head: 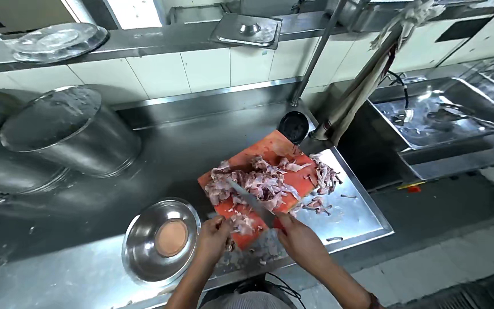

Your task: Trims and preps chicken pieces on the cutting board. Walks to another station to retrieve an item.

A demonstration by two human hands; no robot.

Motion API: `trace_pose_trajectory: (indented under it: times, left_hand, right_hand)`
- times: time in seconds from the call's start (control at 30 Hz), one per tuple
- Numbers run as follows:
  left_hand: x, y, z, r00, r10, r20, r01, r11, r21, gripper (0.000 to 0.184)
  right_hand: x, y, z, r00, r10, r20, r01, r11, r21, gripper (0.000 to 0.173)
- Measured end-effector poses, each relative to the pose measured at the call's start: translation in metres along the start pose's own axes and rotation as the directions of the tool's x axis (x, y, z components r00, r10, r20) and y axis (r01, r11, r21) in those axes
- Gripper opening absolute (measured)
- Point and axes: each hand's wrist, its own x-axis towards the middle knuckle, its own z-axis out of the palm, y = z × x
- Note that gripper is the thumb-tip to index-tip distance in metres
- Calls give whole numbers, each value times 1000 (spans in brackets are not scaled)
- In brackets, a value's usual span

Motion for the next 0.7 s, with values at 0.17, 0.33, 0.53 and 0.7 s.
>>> trace_pose_trajectory:
  times: [0.17,0.33,0.53,0.7]
  left_hand:
    - [-13,9,-30,986,74,-149,-81,996,-44,30]
    - [-22,10,-67,966,113,-231,-126,991,-43,29]
    - [-25,0,-82,961,108,-256,-128,990,-59,31]
    - [-33,-3,-75,978,96,-185,-114,990,-86,30]
  right_hand:
    - [-45,40,51,944,-36,-327,7,996,-92,34]
    - [-53,63,105,918,-51,-394,-28,981,-192,39]
    - [-73,46,122,934,-91,-344,50,991,-127,37]
    - [-38,20,106,937,-52,-346,18,995,-101,37]
